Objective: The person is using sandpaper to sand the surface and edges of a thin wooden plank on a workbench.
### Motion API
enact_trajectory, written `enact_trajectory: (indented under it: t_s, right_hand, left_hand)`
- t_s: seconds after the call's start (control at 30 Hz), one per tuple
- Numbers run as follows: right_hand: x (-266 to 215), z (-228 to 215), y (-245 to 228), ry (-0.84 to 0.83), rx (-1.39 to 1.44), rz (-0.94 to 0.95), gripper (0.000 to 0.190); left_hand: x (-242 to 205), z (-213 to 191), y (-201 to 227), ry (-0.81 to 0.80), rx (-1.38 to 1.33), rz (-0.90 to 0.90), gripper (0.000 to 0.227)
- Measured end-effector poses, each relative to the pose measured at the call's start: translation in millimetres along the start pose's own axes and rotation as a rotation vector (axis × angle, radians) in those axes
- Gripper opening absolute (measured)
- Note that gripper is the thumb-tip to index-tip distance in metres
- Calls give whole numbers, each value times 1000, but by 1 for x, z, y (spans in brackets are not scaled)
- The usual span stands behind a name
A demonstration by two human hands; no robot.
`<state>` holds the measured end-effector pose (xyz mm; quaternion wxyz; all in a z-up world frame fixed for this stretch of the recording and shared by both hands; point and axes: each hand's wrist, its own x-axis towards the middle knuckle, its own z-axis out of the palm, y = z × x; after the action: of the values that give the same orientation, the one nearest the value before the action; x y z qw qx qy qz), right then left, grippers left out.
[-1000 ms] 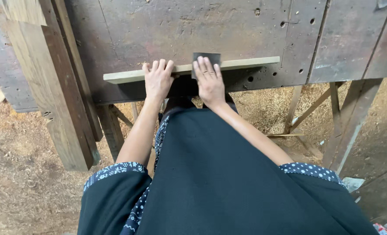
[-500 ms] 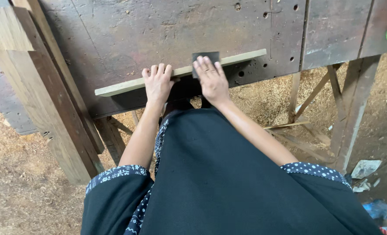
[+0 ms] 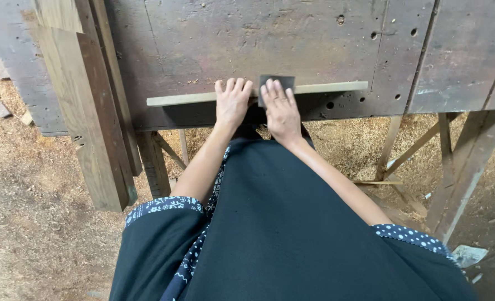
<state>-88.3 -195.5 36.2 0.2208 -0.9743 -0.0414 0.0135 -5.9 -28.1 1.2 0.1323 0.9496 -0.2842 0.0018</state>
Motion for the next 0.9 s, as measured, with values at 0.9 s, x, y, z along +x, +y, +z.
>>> enact_trajectory:
  t_s: [0.9]
  right_hand:
    - [-33,-12,20,-55,-103,19,63]
  left_hand:
    - [6,4,19,-55,-101,70,31]
